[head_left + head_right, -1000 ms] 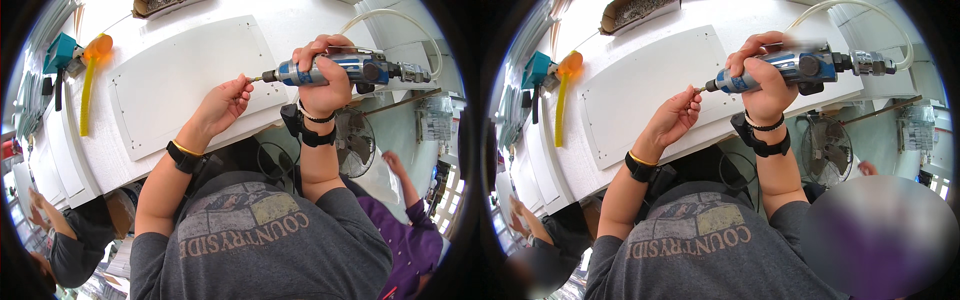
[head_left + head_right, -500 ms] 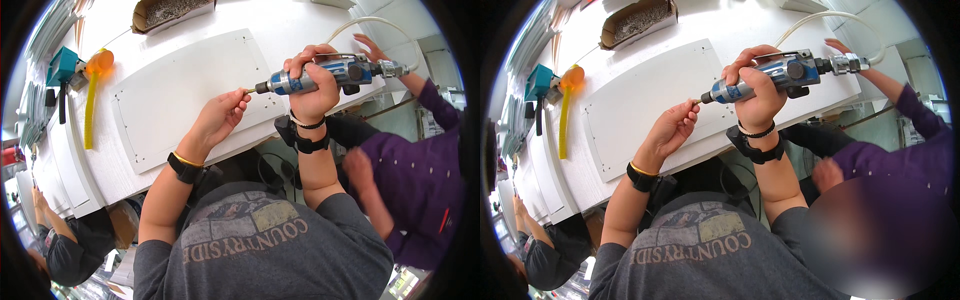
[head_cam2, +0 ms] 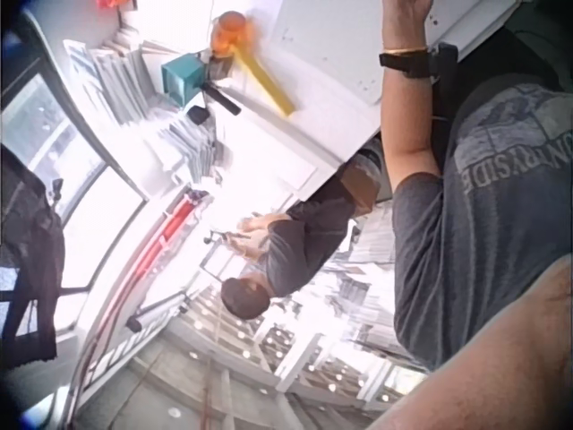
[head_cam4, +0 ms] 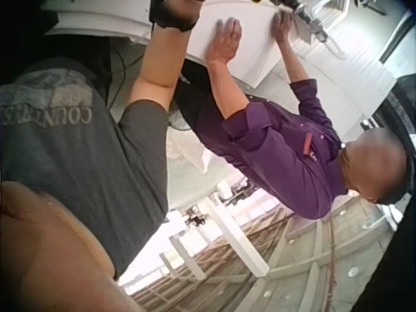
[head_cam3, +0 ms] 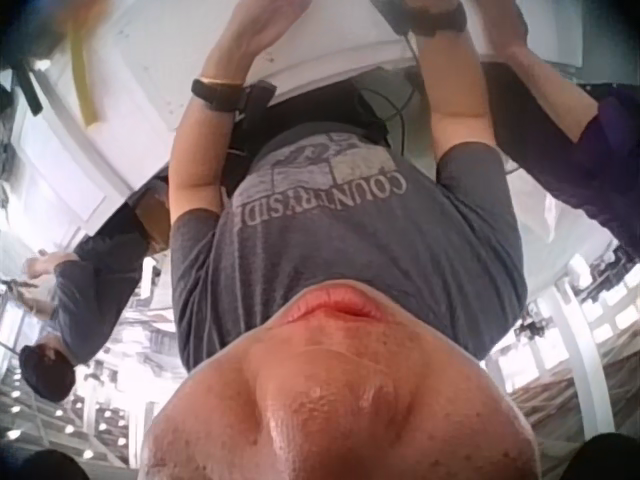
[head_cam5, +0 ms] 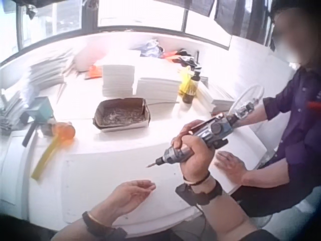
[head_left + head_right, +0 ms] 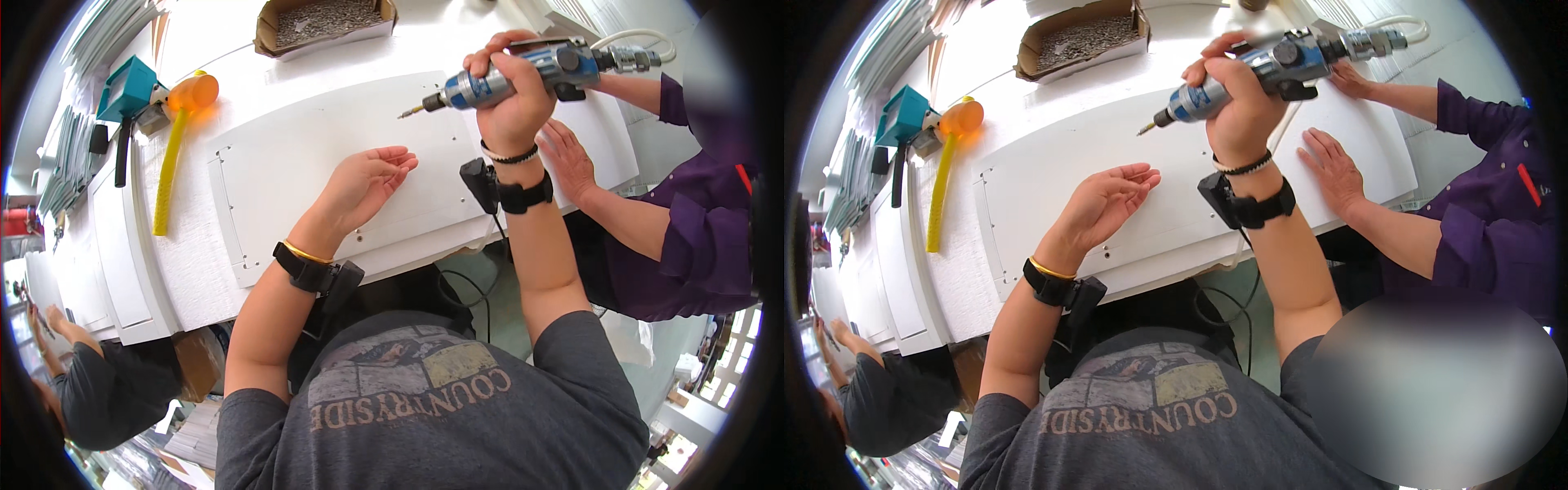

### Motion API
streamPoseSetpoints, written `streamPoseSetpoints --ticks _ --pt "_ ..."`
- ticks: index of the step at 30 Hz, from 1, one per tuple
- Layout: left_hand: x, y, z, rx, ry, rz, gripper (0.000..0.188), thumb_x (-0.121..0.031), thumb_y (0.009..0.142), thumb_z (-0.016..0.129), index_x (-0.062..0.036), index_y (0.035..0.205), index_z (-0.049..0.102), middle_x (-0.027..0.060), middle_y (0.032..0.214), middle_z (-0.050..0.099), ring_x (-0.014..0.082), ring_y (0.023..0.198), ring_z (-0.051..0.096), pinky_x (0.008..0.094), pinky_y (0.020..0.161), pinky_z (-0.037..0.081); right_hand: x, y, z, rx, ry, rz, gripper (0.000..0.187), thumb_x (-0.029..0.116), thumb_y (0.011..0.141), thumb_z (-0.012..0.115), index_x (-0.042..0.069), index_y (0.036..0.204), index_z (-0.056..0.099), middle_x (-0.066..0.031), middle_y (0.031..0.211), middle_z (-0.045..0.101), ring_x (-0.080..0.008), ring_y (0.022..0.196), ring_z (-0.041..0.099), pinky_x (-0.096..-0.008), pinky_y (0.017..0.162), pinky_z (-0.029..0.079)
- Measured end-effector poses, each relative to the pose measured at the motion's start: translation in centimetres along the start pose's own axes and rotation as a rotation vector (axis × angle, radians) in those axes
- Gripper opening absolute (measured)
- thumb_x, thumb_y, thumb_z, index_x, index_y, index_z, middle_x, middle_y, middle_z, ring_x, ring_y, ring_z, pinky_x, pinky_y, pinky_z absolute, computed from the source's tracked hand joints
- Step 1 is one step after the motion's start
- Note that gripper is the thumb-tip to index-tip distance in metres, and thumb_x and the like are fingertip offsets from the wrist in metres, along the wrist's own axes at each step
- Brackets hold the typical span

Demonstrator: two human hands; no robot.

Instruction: Using a pneumatic screwdriver to drive screws into pre-drilled holes in a white board during furniture assembly.

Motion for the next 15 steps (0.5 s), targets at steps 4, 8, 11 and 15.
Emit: streamPoseSetpoints --ticks 4,8,11,15 --pt "-1.8 -1.4 -1.3 -0.033 0.027 0.036 0.027 0.004 0.091 0.036 0.0158 0.114 0.041 0.0206 0.112 0.051 0.0231 0.108 0.053 0.0236 0.088 0.049 -2.9 2.1 2.7 0.092 -0.086 -0.073 0.012 -0.002 0.072 0.056 0.0 0.084 0.055 -0.0096 0.073 0.057 -0.0197 0.059 0.06 -0.0313 0.061 0.05" --pt "-3.2 -2.7 -3.7 -0.074 0.048 0.095 0.026 0.0 0.093 0.037 0.0137 0.114 0.043 0.0201 0.111 0.053 0.0226 0.108 0.055 0.0244 0.089 0.049 -7.2 1.9 5.6 0.16 -0.109 -0.022 0.013 -0.002 0.072 0.057 0.0 0.084 0.055 -0.0076 0.072 0.059 -0.0167 0.06 0.061 -0.0285 0.058 0.051" --pt "-3.9 -3.3 -5.2 -0.125 0.065 0.091 0.026 -0.006 0.095 0.039 0.0105 0.114 0.046 0.017 0.109 0.056 0.0194 0.104 0.057 0.0239 0.088 0.049 -10.0 1.1 6.7 0.17 -0.198 0.024 0.014 -0.002 0.07 0.058 0.0 0.084 0.056 -0.0061 0.071 0.06 -0.0147 0.059 0.062 -0.0268 0.057 0.051" --pt "-4.6 -3.4 -6.6 -0.173 0.077 0.121 0.024 -0.013 0.096 0.042 0.0049 0.11 0.05 0.0093 0.099 0.06 0.0109 0.091 0.058 0.0184 0.076 0.049 -12.2 0.4 7.3 0.256 -0.278 0.036 0.012 -0.003 0.069 0.058 0.001 0.081 0.057 -0.0046 0.07 0.06 -0.0132 0.059 0.061 -0.0253 0.056 0.051"
Point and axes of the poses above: each hand's wrist, its own y-axis towards the middle knuckle, its own z-axis out of the palm, x = y × z, the point moved 7 cm from there along y, towards the middle knuckle
